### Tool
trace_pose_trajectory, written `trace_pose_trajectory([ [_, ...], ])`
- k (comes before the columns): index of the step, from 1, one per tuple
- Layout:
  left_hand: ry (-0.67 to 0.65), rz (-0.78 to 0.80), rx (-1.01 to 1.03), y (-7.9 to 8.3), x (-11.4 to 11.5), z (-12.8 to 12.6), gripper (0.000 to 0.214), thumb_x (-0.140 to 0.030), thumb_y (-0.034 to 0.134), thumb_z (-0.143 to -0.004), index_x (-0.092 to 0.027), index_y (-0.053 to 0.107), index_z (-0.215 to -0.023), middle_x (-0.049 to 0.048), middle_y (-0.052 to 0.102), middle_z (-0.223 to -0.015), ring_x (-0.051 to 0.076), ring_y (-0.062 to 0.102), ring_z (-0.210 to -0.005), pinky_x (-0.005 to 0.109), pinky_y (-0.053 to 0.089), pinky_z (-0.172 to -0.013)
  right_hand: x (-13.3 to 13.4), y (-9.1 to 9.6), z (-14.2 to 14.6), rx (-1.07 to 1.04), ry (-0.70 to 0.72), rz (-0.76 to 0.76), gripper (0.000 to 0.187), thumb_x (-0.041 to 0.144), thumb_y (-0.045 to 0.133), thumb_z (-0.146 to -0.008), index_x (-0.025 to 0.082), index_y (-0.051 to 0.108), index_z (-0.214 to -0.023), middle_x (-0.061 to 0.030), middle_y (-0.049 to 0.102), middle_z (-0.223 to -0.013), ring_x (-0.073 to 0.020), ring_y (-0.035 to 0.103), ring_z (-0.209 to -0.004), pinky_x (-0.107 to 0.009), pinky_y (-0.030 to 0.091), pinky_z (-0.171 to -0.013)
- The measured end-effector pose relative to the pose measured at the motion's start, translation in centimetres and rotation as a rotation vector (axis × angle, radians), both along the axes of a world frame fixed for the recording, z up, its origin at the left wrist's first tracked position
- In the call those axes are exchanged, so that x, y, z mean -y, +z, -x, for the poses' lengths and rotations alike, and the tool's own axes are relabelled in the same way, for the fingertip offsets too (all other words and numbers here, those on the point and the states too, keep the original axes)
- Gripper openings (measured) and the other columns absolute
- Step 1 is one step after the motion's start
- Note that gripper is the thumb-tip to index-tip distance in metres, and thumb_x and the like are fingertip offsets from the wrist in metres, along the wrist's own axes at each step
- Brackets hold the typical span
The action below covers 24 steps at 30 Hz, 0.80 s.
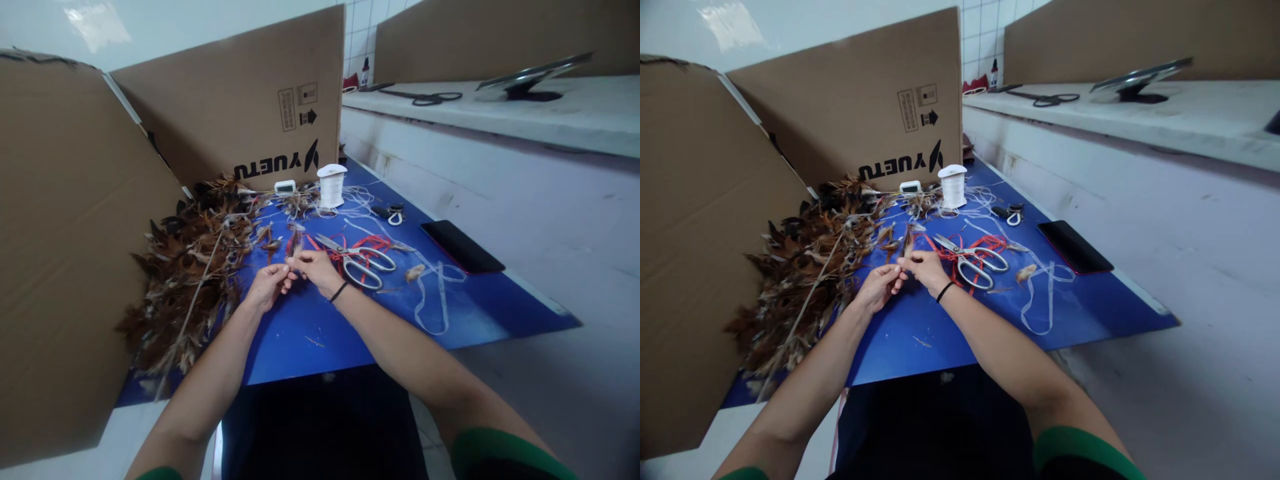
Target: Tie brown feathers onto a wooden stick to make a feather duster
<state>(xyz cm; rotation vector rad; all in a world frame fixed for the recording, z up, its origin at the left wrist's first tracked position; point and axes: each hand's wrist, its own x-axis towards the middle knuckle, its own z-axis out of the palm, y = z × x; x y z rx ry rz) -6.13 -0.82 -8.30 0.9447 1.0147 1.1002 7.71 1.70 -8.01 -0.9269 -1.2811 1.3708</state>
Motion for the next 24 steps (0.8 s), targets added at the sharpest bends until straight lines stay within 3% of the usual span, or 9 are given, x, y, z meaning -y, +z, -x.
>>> trace_pose_trajectory([
  [7,0.015,-0.019,0.0,-0.1,-0.1,0.1,0.028,-0.032,0.078,-0.059,-0.01,0.065,-0.07,0.0034,0.065,-0.063,0.005,0.051,-0.045,0.015,0.038,-0.041,0.1,0.2,0.1,-0.047,-0.002,0.068,0.036,0.044,0.072,-0.058,0.012,0.066,-0.073,0.0034,0.053,-0.055,-0.0053,0.04,-0.046,-0.02,0.03,-0.042],
  [13,0.061,-0.057,0.01,-0.3,-0.2,0.1,0.028,-0.031,0.079,-0.058,-0.01,0.064,-0.07,0.0041,0.065,-0.062,0.006,0.052,-0.045,0.017,0.042,-0.043,0.1,0.4,0.1,-0.062,0.003,0.095,0.033,0.043,0.07,-0.06,0.012,0.065,-0.072,0.0027,0.053,-0.056,-0.0055,0.041,-0.046,-0.019,0.032,-0.04],
  [19,0.34,-0.227,0.106,0.1,-0.9,0.8,0.03,-0.032,0.078,-0.059,-0.012,0.061,-0.073,0.002,0.064,-0.064,0.006,0.053,-0.047,0.017,0.043,-0.045,-0.7,0.0,-0.2,-0.005,-0.084,0.044,0.027,0.04,0.063,-0.067,0.013,0.064,-0.072,0.0011,0.057,-0.061,-0.0061,0.042,-0.045,-0.02,0.033,-0.04],
  [24,0.589,-0.302,0.148,0.3,-1.4,1.5,0.031,-0.034,0.076,-0.059,-0.013,0.059,-0.075,-0.0013,0.06,-0.063,0.006,0.053,-0.047,0.016,0.041,-0.043,-2.1,0.0,-0.1,0.325,-0.156,-0.173,0.014,0.022,0.061,-0.068,0.014,0.068,-0.078,-0.0019,0.065,-0.07,-0.0103,0.056,-0.061,-0.024,0.045,-0.061],
])
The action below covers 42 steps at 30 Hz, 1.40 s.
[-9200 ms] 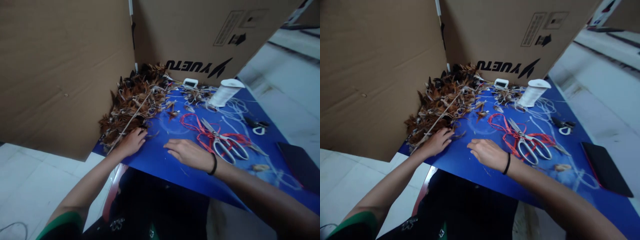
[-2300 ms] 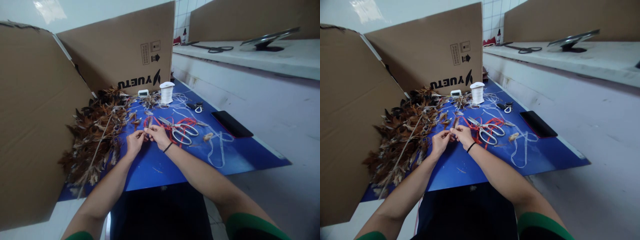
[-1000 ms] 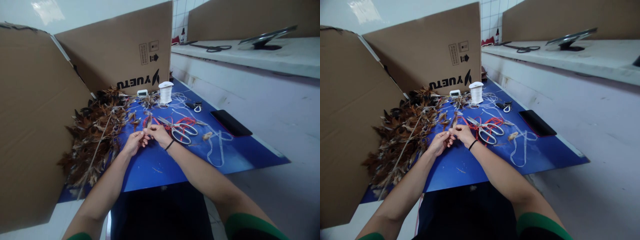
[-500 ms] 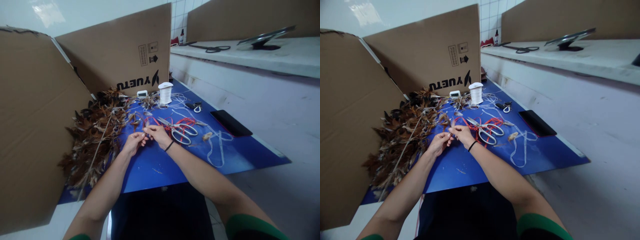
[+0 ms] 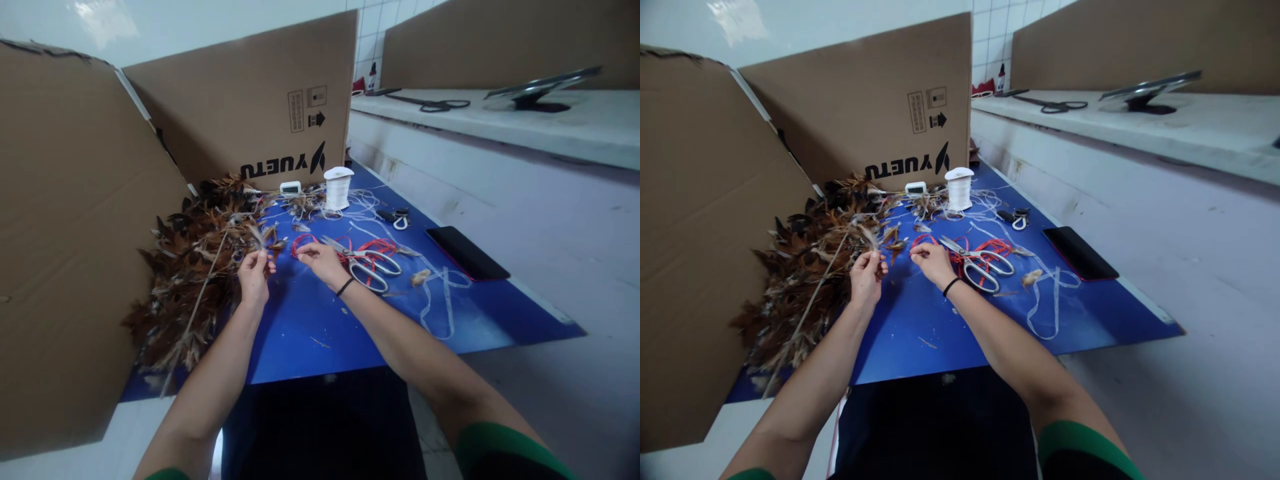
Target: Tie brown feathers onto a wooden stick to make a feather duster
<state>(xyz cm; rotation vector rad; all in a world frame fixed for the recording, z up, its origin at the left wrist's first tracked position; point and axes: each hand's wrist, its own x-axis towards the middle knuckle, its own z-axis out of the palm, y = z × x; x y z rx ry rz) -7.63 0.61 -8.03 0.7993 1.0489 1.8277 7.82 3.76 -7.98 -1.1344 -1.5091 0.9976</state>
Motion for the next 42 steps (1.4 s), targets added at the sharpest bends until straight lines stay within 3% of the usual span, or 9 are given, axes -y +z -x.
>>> trace_pose_trajectory([
  [4,0.102,0.004,0.011,-0.2,-0.3,0.1,0.033,-0.037,0.075,-0.059,-0.013,0.059,-0.073,-0.0032,0.056,-0.06,0.004,0.049,-0.043,0.016,0.037,-0.039,-1.3,1.8,1.0,0.505,0.052,-0.193,0.019,0.015,0.056,-0.073,0.019,0.069,-0.087,-0.0035,0.069,-0.083,-0.0151,0.061,-0.076,-0.026,0.045,-0.073],
  [8,0.124,0.023,0.019,-0.4,-0.4,0.2,0.035,-0.039,0.076,-0.057,-0.013,0.058,-0.073,-0.0032,0.056,-0.06,0.004,0.048,-0.042,0.016,0.034,-0.038,-3.7,3.1,2.7,1.006,0.065,-0.368,0.031,0.01,0.044,-0.081,0.022,0.067,-0.099,-0.0077,0.064,-0.104,-0.0197,0.058,-0.094,-0.028,0.043,-0.076],
  [12,0.135,0.028,0.03,-0.6,-0.6,0.4,0.036,-0.04,0.075,-0.057,-0.013,0.059,-0.073,-0.0034,0.055,-0.059,0.004,0.047,-0.041,0.016,0.032,-0.038,-6.5,2.7,4.3,1.273,0.147,-0.459,0.035,0.01,0.036,-0.086,0.019,0.066,-0.102,-0.0118,0.062,-0.105,-0.0238,0.052,-0.102,-0.032,0.04,-0.078],
  [20,0.165,0.031,0.041,-0.3,-0.5,0.4,0.037,-0.041,0.074,-0.058,-0.013,0.059,-0.075,-0.0039,0.055,-0.059,0.003,0.045,-0.041,0.015,0.032,-0.039,-8.6,1.4,4.6,1.356,0.295,-0.605,0.032,0.016,0.033,-0.091,0.013,0.062,-0.104,-0.014,0.063,-0.1,-0.0238,0.05,-0.099,-0.034,0.034,-0.079],
  [24,0.18,0.029,0.044,-0.1,-0.4,0.3,0.036,-0.041,0.074,-0.059,-0.013,0.059,-0.076,-0.004,0.055,-0.059,0.003,0.045,-0.041,0.015,0.031,-0.038,-9.9,2.1,4.1,1.406,0.365,-0.805,0.031,0.015,0.03,-0.092,0.009,0.06,-0.102,-0.0154,0.062,-0.099,-0.0226,0.05,-0.097,-0.034,0.032,-0.079],
  [28,0.192,0.023,0.027,-0.2,-0.5,0.3,0.036,-0.042,0.073,-0.06,-0.013,0.059,-0.076,-0.0039,0.055,-0.061,0.003,0.045,-0.041,0.015,0.03,-0.038,-12.6,3.1,4.6,1.397,0.335,-0.921,0.031,0.016,0.029,-0.093,0.009,0.059,-0.098,-0.0156,0.061,-0.101,-0.023,0.049,-0.099,-0.034,0.032,-0.08],
  [35,0.191,0.032,0.027,-0.3,-0.5,0.5,0.034,-0.04,0.073,-0.061,-0.014,0.057,-0.073,-0.0047,0.053,-0.059,0.003,0.044,-0.041,0.016,0.03,-0.038,-16.2,1.7,7.3,1.38,0.416,-0.713,0.029,0.014,0.035,-0.091,0.011,0.061,-0.101,-0.0134,0.063,-0.104,-0.0193,0.054,-0.098,-0.029,0.037,-0.078],
  [42,0.199,0.018,-0.02,-0.3,-0.6,0.1,0.034,-0.042,0.072,-0.062,-0.014,0.057,-0.073,-0.004,0.053,-0.06,0.003,0.043,-0.041,0.015,0.028,-0.037,-15.6,1.3,7.5,1.24,0.351,-0.562,0.027,0.014,0.042,-0.087,0.012,0.06,-0.106,-0.0167,0.064,-0.104,-0.0219,0.056,-0.102,-0.033,0.039,-0.086],
])
